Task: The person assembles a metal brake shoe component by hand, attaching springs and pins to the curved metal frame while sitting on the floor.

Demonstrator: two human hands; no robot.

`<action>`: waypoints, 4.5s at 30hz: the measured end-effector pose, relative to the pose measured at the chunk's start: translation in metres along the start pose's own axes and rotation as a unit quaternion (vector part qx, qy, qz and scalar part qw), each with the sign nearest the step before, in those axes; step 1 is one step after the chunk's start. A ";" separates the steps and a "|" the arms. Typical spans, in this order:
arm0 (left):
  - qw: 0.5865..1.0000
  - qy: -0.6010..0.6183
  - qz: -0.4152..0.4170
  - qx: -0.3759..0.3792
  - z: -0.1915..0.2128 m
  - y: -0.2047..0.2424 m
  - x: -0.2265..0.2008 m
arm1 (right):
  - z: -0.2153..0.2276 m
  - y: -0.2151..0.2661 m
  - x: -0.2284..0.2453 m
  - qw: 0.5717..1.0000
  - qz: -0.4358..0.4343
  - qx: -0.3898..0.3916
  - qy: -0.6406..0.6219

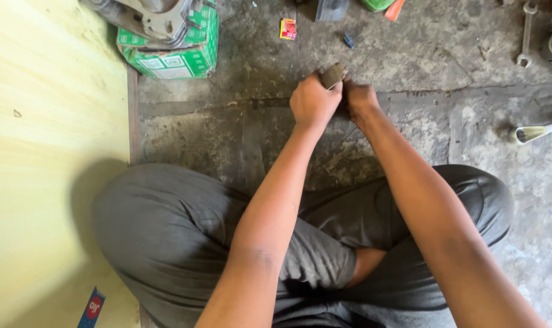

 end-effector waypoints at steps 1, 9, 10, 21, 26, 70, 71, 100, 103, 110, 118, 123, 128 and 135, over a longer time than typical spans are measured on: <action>1.000 -0.008 0.002 0.003 0.001 -0.001 0.000 | -0.002 -0.003 0.002 0.999 0.032 -0.001 -0.032; 1.000 -0.015 -0.004 0.015 0.001 0.001 -0.009 | 0.025 -0.034 -0.015 0.989 -0.067 0.026 0.132; 1.000 -0.020 -0.007 0.022 -0.003 -0.003 -0.012 | 0.028 -0.037 -0.005 0.989 -0.056 0.033 0.133; 0.936 0.321 -0.134 -0.062 0.038 0.002 -0.045 | 0.098 0.118 0.130 0.935 0.267 -0.129 0.197; 0.902 0.326 -0.283 -0.009 0.072 0.033 -0.089 | 0.098 0.131 0.098 0.894 0.305 -0.178 0.276; 0.966 0.184 -0.161 0.082 0.005 0.001 -0.039 | 0.091 0.059 0.070 0.956 0.234 -0.102 0.142; 0.969 0.184 -0.135 0.094 -0.001 -0.001 -0.030 | 0.087 0.060 0.070 0.950 0.248 -0.103 0.158; 0.996 -0.039 -0.072 0.041 -0.004 0.005 -0.022 | 0.035 0.027 0.054 0.809 0.241 -0.213 0.493; 0.994 -0.008 -0.099 0.034 -0.002 0.005 -0.022 | 0.037 0.027 0.045 0.826 0.213 -0.216 0.475; 0.994 -0.028 -0.083 0.058 -0.003 0.005 -0.017 | 0.030 0.016 0.044 0.838 0.177 -0.179 0.485; 0.995 0.003 -0.098 0.010 -0.003 0.011 -0.017 | 0.021 0.033 0.048 0.790 0.243 -0.213 0.521; 0.994 -0.037 -0.097 0.040 -0.014 0.016 -0.009 | 0.036 0.019 0.029 0.825 0.158 -0.212 0.499; 0.994 -0.013 -0.110 0.013 -0.004 0.011 -0.019 | 0.047 -0.014 0.020 0.908 0.068 -0.165 0.380; 0.995 -0.030 -0.068 0.066 -0.007 0.003 -0.014 | 0.060 -0.040 -0.001 0.943 0.039 -0.156 0.290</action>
Point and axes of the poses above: each hand's wrist, its own y-axis away from the middle knuckle, its own z-axis out of the back of the hand, x = y × z, the point moved 5 cm from there along -y, towards the middle knuckle, and after that the axes turned 11 degrees about x, right-handed, at the moved point
